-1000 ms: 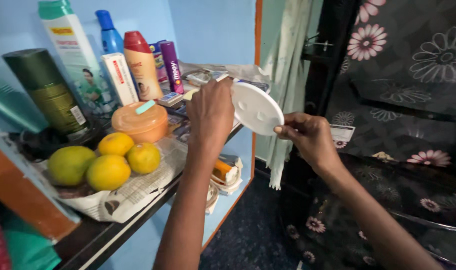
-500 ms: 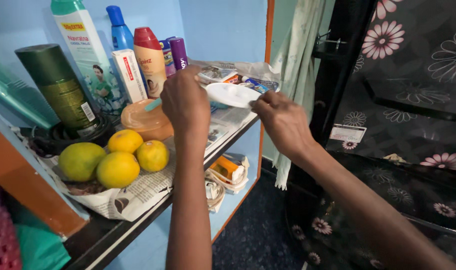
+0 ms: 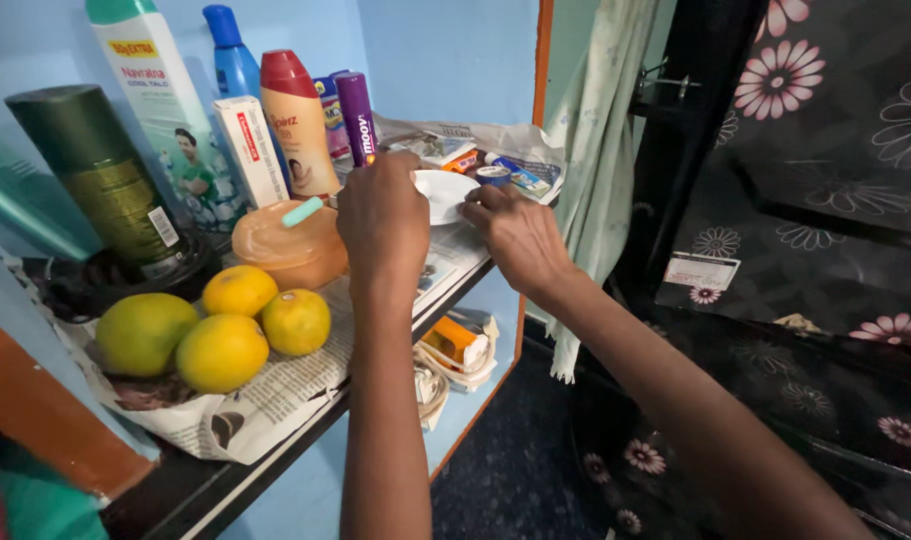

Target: The person transfers various small household items from a blue plastic chair to a shelf. They handle items one by one, including a small container, a purple tube, a blue bottle, and a white plate, placing them on the shelf among other toiletries and fruits.

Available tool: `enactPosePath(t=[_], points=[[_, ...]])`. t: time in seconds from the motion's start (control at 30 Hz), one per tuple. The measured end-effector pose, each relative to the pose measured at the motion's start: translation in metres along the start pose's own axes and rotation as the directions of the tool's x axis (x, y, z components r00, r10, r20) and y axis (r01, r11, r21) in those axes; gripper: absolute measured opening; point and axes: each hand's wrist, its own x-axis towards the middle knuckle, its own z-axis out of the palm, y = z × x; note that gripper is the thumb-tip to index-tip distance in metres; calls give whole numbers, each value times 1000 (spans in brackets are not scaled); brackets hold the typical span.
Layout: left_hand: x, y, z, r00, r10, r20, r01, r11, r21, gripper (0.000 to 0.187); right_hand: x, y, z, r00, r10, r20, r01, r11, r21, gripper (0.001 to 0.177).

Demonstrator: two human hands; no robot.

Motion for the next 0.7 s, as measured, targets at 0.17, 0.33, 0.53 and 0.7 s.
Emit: enactPosePath(t=[0.17,0.33,0.53,0.7], points=[[0,-8,14,991,133,32,-132,991,-31,23,-2,5,7,996,84,-18,-80,982,169,59],[-1,-3,14,980,111,168,-122,991,54,19,-7,4,1,990,133,-45,-118,959,259,64],[-5,11,7,965,230,128,-226,973,-40,17,-31,13,-9,977,207,-59,-189,956,224,53],[-14,19,13,911,406,71,-398,912,-105,18,-66,38,-22,965,251,-70,-243,964,110,45]])
